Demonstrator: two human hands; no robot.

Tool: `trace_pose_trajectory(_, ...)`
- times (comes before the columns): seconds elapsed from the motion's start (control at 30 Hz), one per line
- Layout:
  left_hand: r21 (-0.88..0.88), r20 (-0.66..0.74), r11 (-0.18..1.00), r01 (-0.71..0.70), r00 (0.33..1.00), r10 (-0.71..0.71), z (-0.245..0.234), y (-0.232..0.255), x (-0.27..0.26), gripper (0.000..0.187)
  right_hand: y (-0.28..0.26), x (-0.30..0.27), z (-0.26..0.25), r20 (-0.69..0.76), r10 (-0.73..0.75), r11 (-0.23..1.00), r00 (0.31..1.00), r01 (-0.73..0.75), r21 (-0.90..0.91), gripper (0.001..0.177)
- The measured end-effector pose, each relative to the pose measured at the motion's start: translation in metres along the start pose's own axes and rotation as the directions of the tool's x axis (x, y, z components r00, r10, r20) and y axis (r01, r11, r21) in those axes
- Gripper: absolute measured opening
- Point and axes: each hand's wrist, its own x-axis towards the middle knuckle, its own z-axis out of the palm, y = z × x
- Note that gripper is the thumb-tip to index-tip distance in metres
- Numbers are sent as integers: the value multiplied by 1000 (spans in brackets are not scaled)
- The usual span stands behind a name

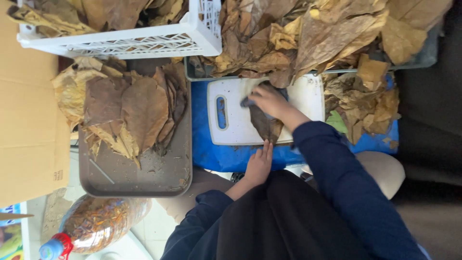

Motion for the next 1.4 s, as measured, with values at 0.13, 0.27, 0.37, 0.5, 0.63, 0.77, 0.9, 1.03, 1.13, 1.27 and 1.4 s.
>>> trace_pose_trajectory(0.13,5,-21,1000,-11,1000,11,-13,-1,0,58,-33,37,-60,208,383,924,900,-371,-94,36)
trace_pose_trajectory(0.27,4,-43,1000,13,999,-13,-10,-2,2,54,-20,-21,-15,-78,101,994,992,-103,-20,29)
trace_pose_trajectory(0.37,-26,-64,1000,0,998,-2,-4,1,0,56,-71,-67,-38,349,577,572,738,-671,473,32)
trace_pose_trajectory(0.5,7,-47,1000,12,999,-12,-10,4,3,54,25,-103,69,48,-77,995,996,80,-66,23)
trace_pose_trajectory(0.63,-9,-5,1000,-3,1000,3,0,3,1,65,62,-43,5,-59,292,938,955,-298,-178,20)
trace_pose_trajectory(0.77,-63,106,998,-1,994,8,-19,-6,10,92,59,-35,-12,-142,377,913,915,-393,-111,14)
trace_pose_trajectory(0.9,-269,191,951,151,976,-101,-53,-38,44,55,30,-68,-28,-367,546,816,753,-577,31,18)
trace_pose_trajectory(1.03,-135,65,949,285,958,-279,-29,-74,72,40,-19,-125,-43,-576,512,755,637,-654,-52,20)
trace_pose_trajectory(1.13,4,32,886,463,886,-463,-45,-101,101,54,-16,-140,-32,-556,463,778,690,-617,-117,26)
trace_pose_trajectory(1.27,38,216,854,520,830,-515,-15,-99,116,51,-18,-138,-33,-548,456,786,701,-606,-122,25)
trace_pose_trajectory(1.4,-191,228,805,562,823,-520,-32,-90,116,29,-20,-138,-31,-557,453,795,696,-598,-101,26)
